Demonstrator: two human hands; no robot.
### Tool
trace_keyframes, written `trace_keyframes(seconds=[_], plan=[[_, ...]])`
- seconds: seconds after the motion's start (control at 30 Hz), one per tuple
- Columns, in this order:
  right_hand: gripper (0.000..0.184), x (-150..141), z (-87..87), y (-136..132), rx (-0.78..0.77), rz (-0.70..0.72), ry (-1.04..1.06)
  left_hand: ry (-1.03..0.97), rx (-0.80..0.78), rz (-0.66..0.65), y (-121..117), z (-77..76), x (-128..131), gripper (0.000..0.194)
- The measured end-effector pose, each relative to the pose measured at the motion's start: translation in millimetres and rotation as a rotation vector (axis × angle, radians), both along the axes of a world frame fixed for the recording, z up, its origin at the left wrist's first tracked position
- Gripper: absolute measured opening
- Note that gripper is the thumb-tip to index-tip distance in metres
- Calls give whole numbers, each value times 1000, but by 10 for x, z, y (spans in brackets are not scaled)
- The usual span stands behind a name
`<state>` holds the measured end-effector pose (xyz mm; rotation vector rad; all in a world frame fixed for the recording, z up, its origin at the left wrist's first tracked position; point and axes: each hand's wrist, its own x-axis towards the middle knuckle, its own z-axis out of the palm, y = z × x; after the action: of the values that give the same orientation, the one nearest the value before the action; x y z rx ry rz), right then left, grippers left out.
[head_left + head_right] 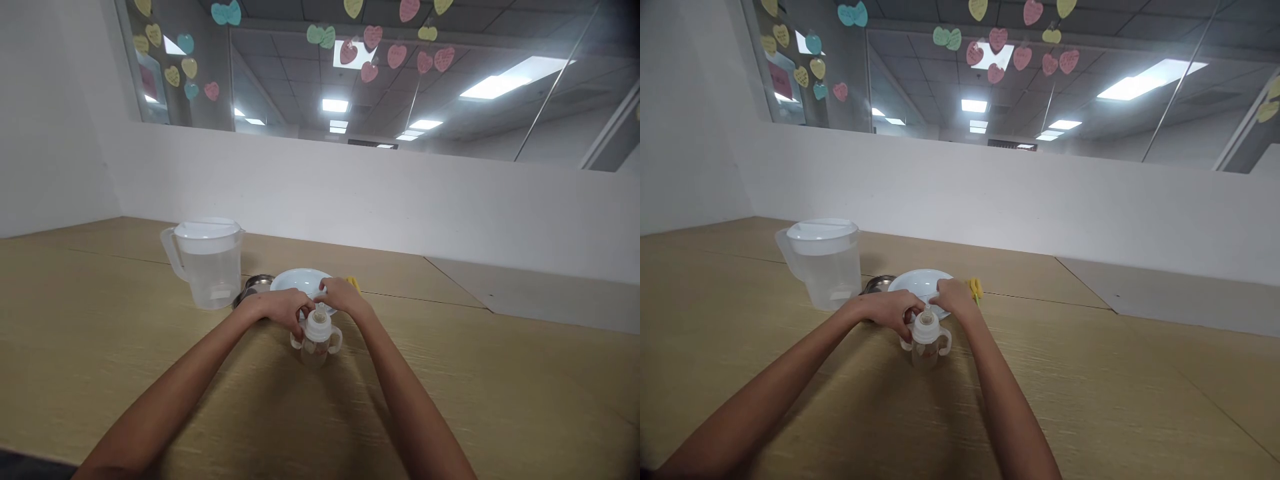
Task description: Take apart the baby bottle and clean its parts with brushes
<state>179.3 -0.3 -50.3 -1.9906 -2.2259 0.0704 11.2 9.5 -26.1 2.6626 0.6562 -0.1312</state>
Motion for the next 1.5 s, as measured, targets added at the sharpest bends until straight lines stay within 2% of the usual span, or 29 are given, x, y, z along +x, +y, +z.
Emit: trace_keyframes(seconds=[0.43,0.77,0.97,1.37,1.5], plan=[[34,-20,-118,70,-23,-9,26,12,2,-13,-10,13,1,30],[29,-9,-173,123,-24,43,58,4,16,-17,-10,4,4,29],[34,-56,-188,84,-38,63,49,2,13,-8,-22,6,11,28],[43,-159,-262,77,16,-34,6,-13,5,-19,-23,4,13,28],[41,-118,-216,87,22,-15,40,-6,9,-18,-14,-6,11,28]])
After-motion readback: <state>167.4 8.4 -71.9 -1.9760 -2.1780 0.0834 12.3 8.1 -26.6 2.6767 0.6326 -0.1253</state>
